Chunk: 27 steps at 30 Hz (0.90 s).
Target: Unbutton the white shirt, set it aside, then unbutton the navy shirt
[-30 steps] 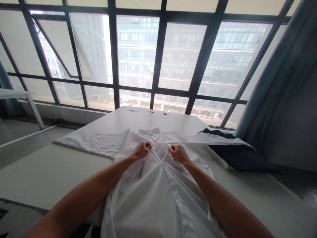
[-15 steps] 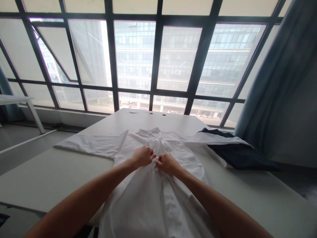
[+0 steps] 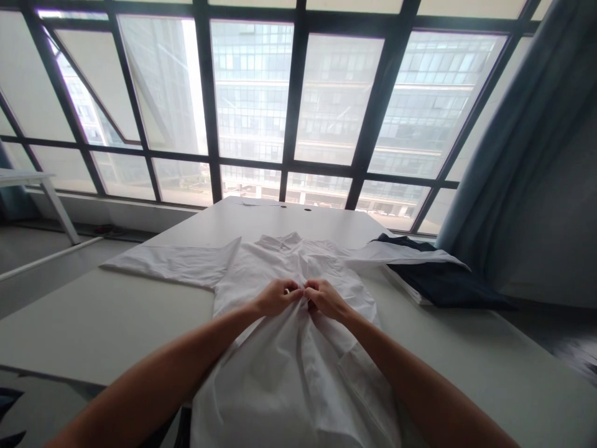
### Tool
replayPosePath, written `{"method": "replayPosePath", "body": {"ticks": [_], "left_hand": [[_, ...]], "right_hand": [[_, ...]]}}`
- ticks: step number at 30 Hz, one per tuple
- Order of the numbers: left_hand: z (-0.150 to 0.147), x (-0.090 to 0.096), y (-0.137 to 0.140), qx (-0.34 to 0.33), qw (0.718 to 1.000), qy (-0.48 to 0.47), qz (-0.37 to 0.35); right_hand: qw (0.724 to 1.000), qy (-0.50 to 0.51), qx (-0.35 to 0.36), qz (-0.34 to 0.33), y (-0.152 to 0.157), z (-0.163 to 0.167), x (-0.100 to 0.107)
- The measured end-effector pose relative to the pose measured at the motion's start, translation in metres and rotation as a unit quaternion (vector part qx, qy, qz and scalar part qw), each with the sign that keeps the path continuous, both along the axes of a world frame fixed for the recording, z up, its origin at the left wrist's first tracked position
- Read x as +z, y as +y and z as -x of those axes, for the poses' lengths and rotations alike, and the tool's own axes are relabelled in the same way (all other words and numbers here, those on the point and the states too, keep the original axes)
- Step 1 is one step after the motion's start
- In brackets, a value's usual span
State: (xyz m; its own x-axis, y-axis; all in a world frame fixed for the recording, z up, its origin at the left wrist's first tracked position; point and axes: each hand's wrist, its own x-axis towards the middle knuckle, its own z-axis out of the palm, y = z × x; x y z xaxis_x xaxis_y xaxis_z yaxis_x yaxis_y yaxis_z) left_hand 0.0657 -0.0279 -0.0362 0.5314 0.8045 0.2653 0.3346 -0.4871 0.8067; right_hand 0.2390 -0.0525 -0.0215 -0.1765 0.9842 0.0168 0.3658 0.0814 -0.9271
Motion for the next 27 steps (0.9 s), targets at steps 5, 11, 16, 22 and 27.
{"method": "replayPosePath", "body": {"ticks": [5,11,16,22,27], "left_hand": [[0.000,0.003,-0.006,0.048,0.992,0.063,-0.101],[0.002,0.008,-0.005,0.086,0.979,0.105,-0.155],[-0.001,0.007,-0.003,0.065,0.986,0.075,-0.133],[0.000,0.005,-0.003,0.041,0.992,0.030,-0.112],[-0.002,0.009,-0.010,0.007,0.996,0.005,-0.085]], "right_hand": [[0.991,-0.101,0.015,-0.085,0.001,-0.008,0.002],[0.986,-0.127,0.033,-0.103,-0.002,-0.008,0.009],[0.983,-0.127,0.048,-0.121,-0.002,-0.008,0.011],[0.999,-0.016,0.040,-0.026,0.006,-0.005,-0.002],[0.987,-0.152,-0.024,-0.043,0.011,-0.005,-0.008]]}}
